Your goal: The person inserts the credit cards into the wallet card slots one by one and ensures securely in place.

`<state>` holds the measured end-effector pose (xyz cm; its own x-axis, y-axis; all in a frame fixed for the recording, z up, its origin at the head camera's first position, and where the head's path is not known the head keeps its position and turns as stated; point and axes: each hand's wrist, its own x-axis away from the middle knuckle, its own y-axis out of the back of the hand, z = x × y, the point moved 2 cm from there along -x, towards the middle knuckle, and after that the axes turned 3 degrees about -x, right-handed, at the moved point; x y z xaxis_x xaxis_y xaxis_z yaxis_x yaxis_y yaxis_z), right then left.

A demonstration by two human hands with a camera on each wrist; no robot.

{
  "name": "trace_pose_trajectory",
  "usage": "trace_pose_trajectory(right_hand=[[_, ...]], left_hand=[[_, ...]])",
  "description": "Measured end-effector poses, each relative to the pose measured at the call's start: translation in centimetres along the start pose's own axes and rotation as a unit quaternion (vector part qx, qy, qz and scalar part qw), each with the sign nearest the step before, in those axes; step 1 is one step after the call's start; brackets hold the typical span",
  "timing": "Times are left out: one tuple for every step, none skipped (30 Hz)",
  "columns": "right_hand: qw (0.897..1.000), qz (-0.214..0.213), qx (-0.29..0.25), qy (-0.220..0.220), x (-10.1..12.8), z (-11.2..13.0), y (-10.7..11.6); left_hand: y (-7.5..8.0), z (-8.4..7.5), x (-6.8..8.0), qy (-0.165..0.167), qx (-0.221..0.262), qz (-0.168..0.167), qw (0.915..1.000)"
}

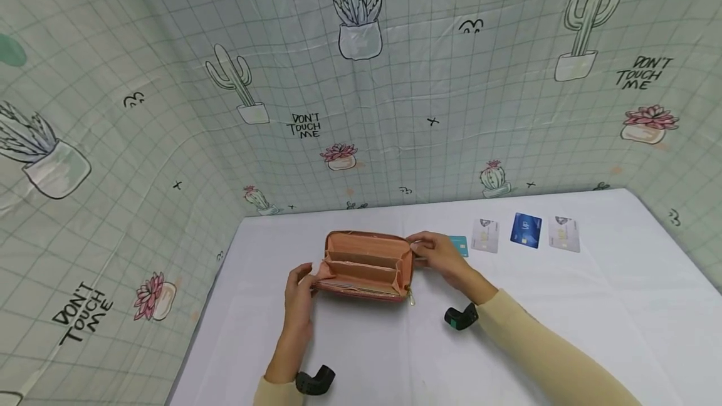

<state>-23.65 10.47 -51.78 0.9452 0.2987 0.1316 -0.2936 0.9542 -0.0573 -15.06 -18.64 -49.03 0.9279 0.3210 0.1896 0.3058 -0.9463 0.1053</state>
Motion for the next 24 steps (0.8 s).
trace_pose_trajectory(right_hand=[[1.000,0.001,0.003,0.000,-0.1,0.0,0.0],[1.000,0.003,0.007,0.000,-0.2,0.0,0.1],[1.000,0.005,0.010,-0.002,-0.4,-0.1,0.1],[1.000,0.007,0.014,-0.004,-0.5,-0.1,0.1],[1.000,0.010,0.019,-0.006,-0.7,-0.1,0.1],[1.000,0.015,0.022,-0.007,-0.8,-0.1,0.0],[0.999,0.020,0.026,-0.009,-1.0,-0.1,0.0],[0.999,0.025,0.028,-0.011,-1.2,-0.2,-0.1],[0.999,0.031,0.030,-0.012,-1.4,-0.2,-0.2],[0.999,0.036,0.031,-0.013,-1.6,-0.2,-0.3],[0.999,0.040,0.029,-0.013,-1.7,-0.3,-0.4],[0.999,0.043,0.027,-0.015,-1.9,-0.3,-0.5],[0.999,0.045,0.024,-0.016,-2.1,-0.3,-0.6],[0.999,0.047,0.022,-0.017,-2.3,-0.3,-0.7],[0.998,0.048,0.021,-0.016,-2.4,-0.3,-0.8],[0.999,0.048,0.019,-0.018,-2.6,-0.3,-0.9],[0.999,0.048,0.019,-0.017,-2.7,-0.2,-0.9],[0.998,0.049,0.020,-0.017,-2.8,-0.2,-0.9],[0.998,0.049,0.021,-0.016,-2.9,-0.1,-0.9],[0.998,0.049,0.023,-0.015,-3.0,-0.1,-0.9],[0.998,0.050,0.024,-0.014,-3.0,0.0,-0.9],[0.998,0.050,0.025,-0.016,-3.1,0.0,-0.9],[0.998,0.050,0.027,-0.017,-3.2,0.1,-0.8],[0.998,0.052,0.029,-0.017,-3.3,0.1,-0.8]], left_hand=[[0.3,-0.1,-0.5,-0.005,-0.013,0.016,0.9998],[0.6,-0.3,-1.1,-0.009,-0.024,0.038,0.9989],[0.9,-0.5,-1.7,-0.012,-0.034,0.065,0.9972],[1.2,-0.6,-2.4,-0.017,-0.042,0.096,0.9944],[1.5,-0.7,-3.0,-0.022,-0.050,0.128,0.9902],[1.8,-0.8,-3.6,-0.026,-0.055,0.161,0.9851],[2.1,-0.8,-4.1,-0.030,-0.062,0.192,0.9790],[2.3,-0.9,-4.6,-0.034,-0.068,0.222,0.9721],[2.6,-0.9,-5.0,-0.035,-0.069,0.249,0.9654],[2.8,-0.9,-5.4,-0.037,-0.071,0.272,0.9589],[3.1,-0.8,-5.7,-0.034,-0.072,0.288,0.9542],[3.3,-0.8,-6.0,-0.029,-0.071,0.301,0.9506],[3.5,-0.7,-6.3,-0.025,-0.072,0.312,0.9471],[3.7,-0.6,-6.5,-0.022,-0.074,0.322,0.9436],[3.8,-0.4,-6.6,-0.017,-0.074,0.330,0.9410],[3.9,-0.3,-6.7,-0.016,-0.077,0.336,0.9387],[4.1,-0.2,-6.8,-0.013,-0.080,0.341,0.9367],[4.2,-0.1,-6.9,-0.015,-0.084,0.347,0.9338],[4.3,0.1,-6.9,-0.019,-0.089,0.353,0.9311],[4.4,0.2,-7.0,-0.024,-0.093,0.358,0.9286],[4.5,0.3,-7.1,-0.027,-0.095,0.362,0.9271],[4.6,0.4,-7.1,-0.031,-0.096,0.365,0.9254],[4.7,0.5,-7.2,-0.034,-0.096,0.369,0.9236],[4.7,0.6,-7.2,-0.039,-0.094,0.375,0.9216]])
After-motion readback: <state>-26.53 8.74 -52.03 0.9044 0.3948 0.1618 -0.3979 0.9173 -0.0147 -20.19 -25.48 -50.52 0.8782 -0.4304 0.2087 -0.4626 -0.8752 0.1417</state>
